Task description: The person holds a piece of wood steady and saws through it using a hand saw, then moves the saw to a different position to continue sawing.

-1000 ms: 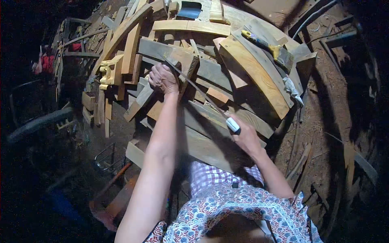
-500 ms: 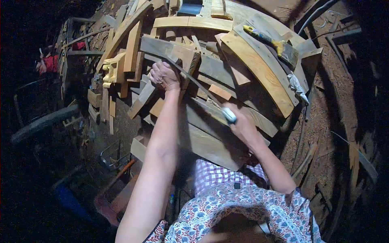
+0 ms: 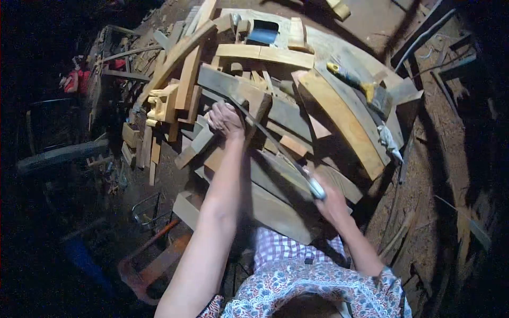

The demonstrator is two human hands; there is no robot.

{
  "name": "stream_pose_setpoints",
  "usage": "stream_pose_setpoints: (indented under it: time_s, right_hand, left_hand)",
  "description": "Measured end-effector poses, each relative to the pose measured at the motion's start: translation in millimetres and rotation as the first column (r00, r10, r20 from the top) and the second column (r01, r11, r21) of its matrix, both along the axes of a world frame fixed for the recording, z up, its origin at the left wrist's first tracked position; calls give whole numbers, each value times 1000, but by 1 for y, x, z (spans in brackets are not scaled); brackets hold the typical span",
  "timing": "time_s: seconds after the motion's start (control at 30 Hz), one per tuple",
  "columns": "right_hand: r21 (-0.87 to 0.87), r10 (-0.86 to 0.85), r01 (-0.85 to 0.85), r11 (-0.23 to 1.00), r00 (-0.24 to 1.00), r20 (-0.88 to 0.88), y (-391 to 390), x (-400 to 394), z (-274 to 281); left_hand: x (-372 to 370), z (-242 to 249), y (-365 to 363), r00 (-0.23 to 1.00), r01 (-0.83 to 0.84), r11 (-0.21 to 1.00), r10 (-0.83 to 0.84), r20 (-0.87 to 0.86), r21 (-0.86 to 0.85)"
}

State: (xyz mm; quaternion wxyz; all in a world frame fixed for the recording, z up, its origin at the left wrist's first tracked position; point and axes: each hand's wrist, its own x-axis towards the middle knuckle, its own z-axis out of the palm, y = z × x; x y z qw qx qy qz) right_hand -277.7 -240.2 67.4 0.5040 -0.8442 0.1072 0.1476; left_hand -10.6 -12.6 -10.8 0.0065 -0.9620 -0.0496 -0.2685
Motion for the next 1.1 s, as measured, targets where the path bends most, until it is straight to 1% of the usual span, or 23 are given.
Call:
stream_pose_setpoints:
  time_s: [0.03,0.07,0.13,0.17,0.27,0.3,0.33,0.4,0.47,0.53,0.57,0.6,0.63,0.67,0.7,0.73,0.8,0.87,0.9,0.93,0.97,1.0,1.1]
  right_hand:
    - [8,-46,45,999,996,82,-7,-25,0]
    - [2,-37,37,999,996,83,-9,-34,4]
    - [-5,-29,29,1000,1000,-11,-14,-44,20]
    - [31,-67,67,997,998,-10,-10,-31,18]
    - [15,20,-20,1000,999,-37,6,33,13]
    - [17,33,-32,999,999,-40,11,50,9]
    - [59,2,-1,998,1000,-23,13,55,6]
    - [31,54,-52,998,997,-60,7,49,17]
    - [8,25,-25,1000,998,-53,-6,1,8]
    - [-14,10,-11,1000,999,-44,-10,-19,11]
    - [-13,9,-10,1000,999,-33,-10,-25,15]
    - [-11,2,-2,1000,1000,-23,-9,-28,19]
    - [-4,6,-6,1000,992,-123,-4,-17,13]
    - [-8,10,-10,1000,999,33,1,0,3]
    - [36,26,-23,999,998,-65,8,29,12]
    - [-8,8,-8,1000,998,55,19,50,1]
    - [42,-23,23,999,1000,18,23,59,0]
    - [33,63,-58,998,984,-166,12,42,11]
    - [-20,13,-13,1000,999,-34,3,13,12]
    - [-26,11,-12,1000,999,-41,-4,-14,11]
    - [-23,-8,9,1000,1000,27,-9,-39,7]
    - [-17,-30,32,999,995,97,-10,-47,9]
    - [-31,-73,78,996,990,123,-3,-30,4]
  left_hand:
    - [1,1,1,1000,13,1000,-13,16,16]
    - [0,0,0,999,23,999,-24,26,31]
    - [-5,2,0,1000,21,999,-22,14,40]
    - [-2,3,-1,999,29,998,-30,12,54]
    - [0,0,-1,999,20,1000,-20,33,11]
    - [3,-3,2,998,24,1000,-24,63,15]
    - [4,-1,2,998,30,999,-31,50,24]
    - [3,-2,2,999,22,999,-23,36,29]
    - [6,-8,3,997,37,998,-40,64,51]
    - [2,-5,1,994,51,998,-54,93,30]
    - [0,-1,3,996,81,996,-82,26,35]
    - [-2,-1,4,996,84,996,-84,14,39]
    - [1,-1,3,996,79,997,-80,33,23]
    - [0,-2,2,996,72,997,-72,43,6]
    - [2,-7,6,998,55,998,-55,11,37]
    - [2,-7,6,998,69,997,-69,3,42]
    - [6,-7,6,999,-14,997,17,-33,74]
    - [6,-11,9,999,2,997,1,-38,81]
    - [7,-14,10,1000,3,997,-1,-28,79]
    - [8,-15,11,1000,0,997,1,-12,73]
    - [7,-14,11,994,61,993,-70,81,101]
    - [8,-14,10,995,60,993,-68,79,97]
    - [5,-13,10,991,75,992,-85,103,97]
